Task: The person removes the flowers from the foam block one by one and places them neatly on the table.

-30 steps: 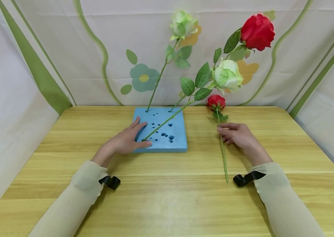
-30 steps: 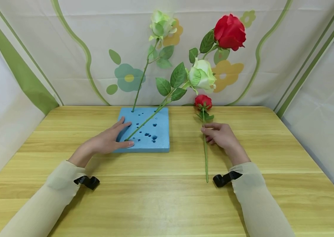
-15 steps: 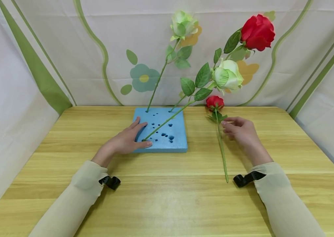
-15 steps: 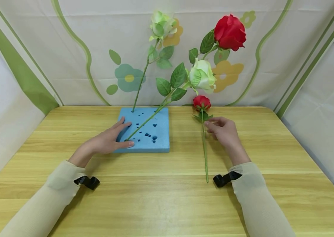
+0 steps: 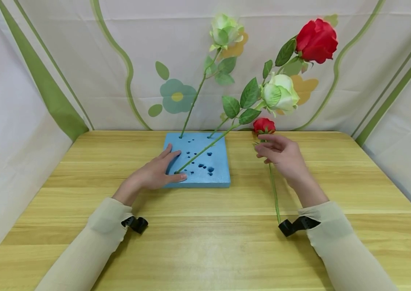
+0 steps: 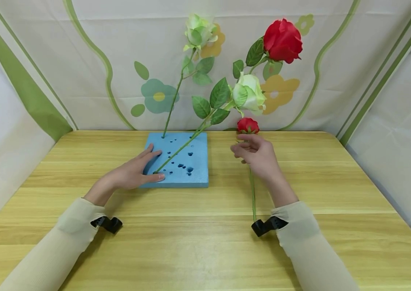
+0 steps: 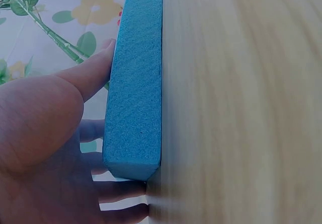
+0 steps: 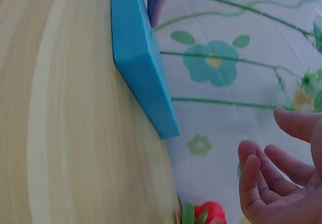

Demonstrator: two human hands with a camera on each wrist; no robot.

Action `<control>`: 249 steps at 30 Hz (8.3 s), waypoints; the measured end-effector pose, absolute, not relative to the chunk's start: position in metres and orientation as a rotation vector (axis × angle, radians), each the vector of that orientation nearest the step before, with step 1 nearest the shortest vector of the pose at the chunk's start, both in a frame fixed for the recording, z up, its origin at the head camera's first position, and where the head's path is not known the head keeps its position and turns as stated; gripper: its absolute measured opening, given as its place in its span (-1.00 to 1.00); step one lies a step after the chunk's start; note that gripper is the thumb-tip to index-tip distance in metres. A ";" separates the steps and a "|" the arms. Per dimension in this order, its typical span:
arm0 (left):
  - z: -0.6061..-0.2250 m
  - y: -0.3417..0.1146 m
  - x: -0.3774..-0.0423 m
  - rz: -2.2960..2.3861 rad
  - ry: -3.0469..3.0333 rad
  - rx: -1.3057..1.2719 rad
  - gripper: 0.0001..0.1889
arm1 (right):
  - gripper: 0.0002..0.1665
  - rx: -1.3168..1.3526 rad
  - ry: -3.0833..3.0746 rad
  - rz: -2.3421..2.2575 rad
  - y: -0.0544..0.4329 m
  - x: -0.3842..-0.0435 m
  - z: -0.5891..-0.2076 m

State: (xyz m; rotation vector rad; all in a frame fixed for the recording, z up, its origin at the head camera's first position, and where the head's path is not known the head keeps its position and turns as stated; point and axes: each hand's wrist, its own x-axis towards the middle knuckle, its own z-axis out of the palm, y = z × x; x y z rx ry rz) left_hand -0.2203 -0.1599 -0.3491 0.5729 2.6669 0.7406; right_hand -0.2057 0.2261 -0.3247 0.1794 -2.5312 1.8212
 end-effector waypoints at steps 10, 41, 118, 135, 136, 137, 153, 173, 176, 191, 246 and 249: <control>-0.350 -0.161 -0.220 0.751 2.666 0.585 -0.02 | -0.48 0.318 -2.476 1.878 0.195 -0.193 -0.319; -0.349 -0.160 -0.220 0.755 2.663 0.579 -0.02 | -0.09 0.724 -2.263 2.379 0.148 -0.165 -0.313; -0.351 -0.161 -0.220 0.756 2.662 0.582 -0.02 | -0.73 0.172 -2.485 2.055 0.137 -0.167 -0.323; -0.350 -0.160 -0.220 0.760 2.656 0.578 -0.01 | -0.73 0.161 -2.459 2.046 0.138 -0.166 -0.322; -0.349 -0.160 -0.220 0.761 2.654 0.578 -0.01 | -0.73 0.162 -2.454 2.042 0.138 -0.166 -0.321; -0.349 -0.160 -0.220 0.763 2.652 0.578 -0.01 | -0.73 0.166 -2.448 2.039 0.139 -0.166 -0.321; -0.350 -0.160 -0.221 0.761 2.638 0.567 0.00 | -0.75 0.150 -2.447 2.032 0.138 -0.165 -0.318; -0.349 -0.159 -0.221 0.758 2.630 0.574 0.00 | -0.77 0.138 -2.443 2.006 0.137 -0.162 -0.317; -0.349 -0.160 -0.222 0.761 2.632 0.580 -0.01 | -0.77 0.133 -2.443 1.998 0.136 -0.162 -0.317; -0.350 -0.162 -0.222 0.770 2.629 0.571 -0.01 | -0.80 0.104 -2.436 1.956 0.133 -0.159 -0.315; -0.348 -0.162 -0.223 0.749 2.640 0.555 0.01 | -0.76 -0.076 -1.953 2.224 0.215 -0.186 -0.291; -0.349 -0.161 -0.222 0.746 2.641 0.555 0.01 | -0.76 -0.082 -1.960 2.224 0.216 -0.186 -0.291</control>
